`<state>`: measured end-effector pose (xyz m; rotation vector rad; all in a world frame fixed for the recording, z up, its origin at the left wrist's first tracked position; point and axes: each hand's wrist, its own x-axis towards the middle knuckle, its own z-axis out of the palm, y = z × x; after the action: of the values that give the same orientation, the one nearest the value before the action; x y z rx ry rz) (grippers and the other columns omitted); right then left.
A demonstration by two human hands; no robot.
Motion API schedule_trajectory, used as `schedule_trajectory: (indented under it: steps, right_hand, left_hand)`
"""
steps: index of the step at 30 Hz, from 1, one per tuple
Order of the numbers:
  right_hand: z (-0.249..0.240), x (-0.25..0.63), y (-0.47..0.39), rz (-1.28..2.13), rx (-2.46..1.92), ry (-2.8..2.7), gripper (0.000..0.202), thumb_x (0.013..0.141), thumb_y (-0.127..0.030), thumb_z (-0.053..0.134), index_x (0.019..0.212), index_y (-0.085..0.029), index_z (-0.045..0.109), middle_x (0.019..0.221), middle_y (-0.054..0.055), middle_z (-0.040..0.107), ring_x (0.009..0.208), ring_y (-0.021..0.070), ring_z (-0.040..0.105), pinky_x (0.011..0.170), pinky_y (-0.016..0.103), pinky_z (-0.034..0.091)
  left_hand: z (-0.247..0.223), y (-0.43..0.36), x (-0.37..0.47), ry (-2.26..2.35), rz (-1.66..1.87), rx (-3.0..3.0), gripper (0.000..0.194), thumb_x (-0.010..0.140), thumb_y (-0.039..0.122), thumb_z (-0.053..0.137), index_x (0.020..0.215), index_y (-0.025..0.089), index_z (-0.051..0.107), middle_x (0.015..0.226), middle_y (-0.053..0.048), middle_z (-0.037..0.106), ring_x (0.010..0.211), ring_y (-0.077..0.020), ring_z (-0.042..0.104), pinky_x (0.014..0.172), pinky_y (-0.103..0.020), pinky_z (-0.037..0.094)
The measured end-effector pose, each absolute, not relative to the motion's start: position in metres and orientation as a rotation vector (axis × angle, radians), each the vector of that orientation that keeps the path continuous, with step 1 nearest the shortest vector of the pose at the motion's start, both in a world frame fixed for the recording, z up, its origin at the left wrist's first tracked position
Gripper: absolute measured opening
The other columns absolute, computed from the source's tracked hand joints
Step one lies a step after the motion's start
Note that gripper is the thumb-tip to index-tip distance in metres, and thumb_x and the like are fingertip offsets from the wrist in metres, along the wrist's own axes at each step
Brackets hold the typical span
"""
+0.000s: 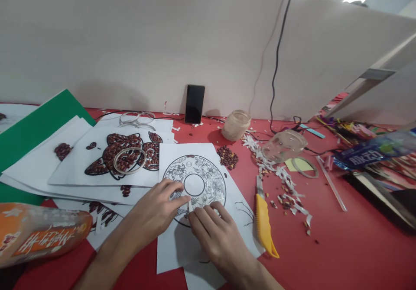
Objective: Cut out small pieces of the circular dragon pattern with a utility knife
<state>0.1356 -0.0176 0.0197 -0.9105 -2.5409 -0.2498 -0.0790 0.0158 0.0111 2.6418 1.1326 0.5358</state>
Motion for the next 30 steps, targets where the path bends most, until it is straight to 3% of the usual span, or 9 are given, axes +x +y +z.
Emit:
schedule_trajectory:
  steps: [21, 24, 30]
  right_hand:
    - [0.0167, 0.1368, -0.0142, -0.168, -0.952, -2.601, 0.031, 0.101, -0.002, 0.038, 0.09, -0.016, 0.063, 0.079, 0.002, 0.061, 0.064, 0.0157, 0.05, 0.071, 0.035, 0.034]
    - [0.0179, 0.139, -0.0125, -0.052, -1.009, -2.546, 0.029, 0.105, -0.01, 0.041, 0.087, -0.019, 0.061, 0.077, 0.0, 0.06, 0.064, 0.0154, 0.051, 0.071, 0.034, 0.033]
    - [0.0223, 0.1397, -0.01, 0.014, -1.141, -2.486, 0.02, 0.103, -0.024, 0.051, 0.116, -0.019, 0.065, 0.085, 0.003, 0.063, 0.075, 0.0188, 0.055, 0.072, 0.034, 0.035]
  left_hand:
    - [0.0126, 0.0168, -0.0776, 1.139, 0.578, 2.658, 0.037, 0.099, 0.006, 0.045, 0.119, 0.023, 0.07, 0.119, -0.009, 0.063, 0.108, -0.0249, 0.054, 0.091, -0.041, 0.053]
    - [0.0113, 0.0176, -0.0775, 1.138, 0.567, 2.661, 0.037, 0.098, 0.006, 0.045, 0.118, 0.023, 0.07, 0.119, -0.009, 0.062, 0.107, -0.025, 0.054, 0.091, -0.041, 0.053]
    - [0.0093, 0.0184, -0.0772, 1.14, 0.548, 2.587, 0.039, 0.095, 0.002, 0.047, 0.12, 0.023, 0.069, 0.123, -0.009, 0.062, 0.111, -0.0262, 0.052, 0.092, -0.043, 0.052]
